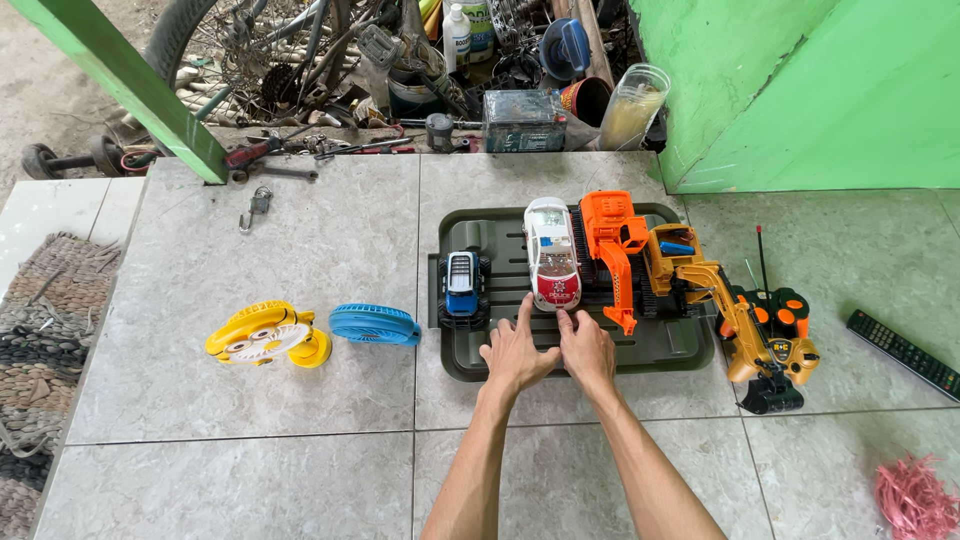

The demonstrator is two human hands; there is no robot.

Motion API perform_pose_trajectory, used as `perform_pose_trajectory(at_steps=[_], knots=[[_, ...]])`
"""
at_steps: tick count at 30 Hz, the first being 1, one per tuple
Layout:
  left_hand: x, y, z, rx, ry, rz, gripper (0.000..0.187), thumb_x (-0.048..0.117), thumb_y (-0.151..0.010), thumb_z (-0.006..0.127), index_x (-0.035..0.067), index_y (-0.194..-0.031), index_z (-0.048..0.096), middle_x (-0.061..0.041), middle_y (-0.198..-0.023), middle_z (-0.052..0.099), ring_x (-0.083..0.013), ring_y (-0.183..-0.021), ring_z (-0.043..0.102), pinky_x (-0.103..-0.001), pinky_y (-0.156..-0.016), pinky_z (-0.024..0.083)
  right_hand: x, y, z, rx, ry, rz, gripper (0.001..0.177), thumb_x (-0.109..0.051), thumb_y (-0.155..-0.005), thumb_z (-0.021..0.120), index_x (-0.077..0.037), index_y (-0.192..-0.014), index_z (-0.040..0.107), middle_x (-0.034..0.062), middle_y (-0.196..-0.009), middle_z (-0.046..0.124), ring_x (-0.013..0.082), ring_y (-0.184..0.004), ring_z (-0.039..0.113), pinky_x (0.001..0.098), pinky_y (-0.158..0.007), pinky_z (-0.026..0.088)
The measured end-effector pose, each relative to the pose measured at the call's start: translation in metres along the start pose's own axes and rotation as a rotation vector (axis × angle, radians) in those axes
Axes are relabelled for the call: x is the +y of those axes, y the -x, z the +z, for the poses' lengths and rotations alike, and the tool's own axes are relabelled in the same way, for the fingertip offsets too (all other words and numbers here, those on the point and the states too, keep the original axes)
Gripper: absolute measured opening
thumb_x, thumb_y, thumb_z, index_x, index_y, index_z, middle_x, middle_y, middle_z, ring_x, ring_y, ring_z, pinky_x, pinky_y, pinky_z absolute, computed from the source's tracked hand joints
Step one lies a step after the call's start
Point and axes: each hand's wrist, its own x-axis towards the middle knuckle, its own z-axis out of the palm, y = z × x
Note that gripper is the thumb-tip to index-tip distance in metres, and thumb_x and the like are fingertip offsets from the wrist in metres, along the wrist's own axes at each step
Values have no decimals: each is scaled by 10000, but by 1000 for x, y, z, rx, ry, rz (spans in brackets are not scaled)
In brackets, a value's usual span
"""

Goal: The person cleans small electronic components using a toothbrush. They pick up a component, scrub it with the toothbrush, and place it into a gray bin. The process is repeated for multiple components.

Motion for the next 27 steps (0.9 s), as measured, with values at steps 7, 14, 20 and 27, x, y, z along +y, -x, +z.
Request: perform_pose_trajectory(at_steps=[7, 14, 20, 27], knots=[[-5, 1, 4, 3, 14, 19, 1196, 442, -683, 756, 317, -1660, 76, -199, -1195, 526, -364, -1092, 529, -509, -867, 374, 7, -5, 3, -60, -27, 48, 492, -525, -985, 557, -47, -1000, 674, 205, -899, 739, 427, -924, 705, 522, -797, 535], [-12, 34, 0, 124, -38, 207, 1119, 362, -711, 789, 194, -1627, 167, -163, -1180, 535, -344, -1104, 512, -490, -865, 396, 13, 41, -1, -36, -238, -153, 298, -205, -906, 669, -36, -1145, 615, 134, -1036, 659, 320, -918, 714, 425, -801, 576], [-15, 82, -13, 210, -160, 468, 924, 220, -770, 778, 105, -1562, 315, -174, -1271, 536, -350, -1212, 488, -482, -957, 424, 10, 102, -30, 50, -30, -537, 364, -75, -874, 660, -52, -1230, 586, 145, -1179, 589, 347, -1128, 591, 447, -964, 480], [-18, 130, -24, 164, -269, 621, 840, 220, -808, 793, 92, -1516, 359, -196, -1325, 523, -352, -1313, 440, -481, -1038, 394, 11, 150, -73, 107, 73, -519, 356, -104, -893, 652, -82, -1241, 579, 100, -1176, 591, 315, -1112, 590, 462, -936, 462]])
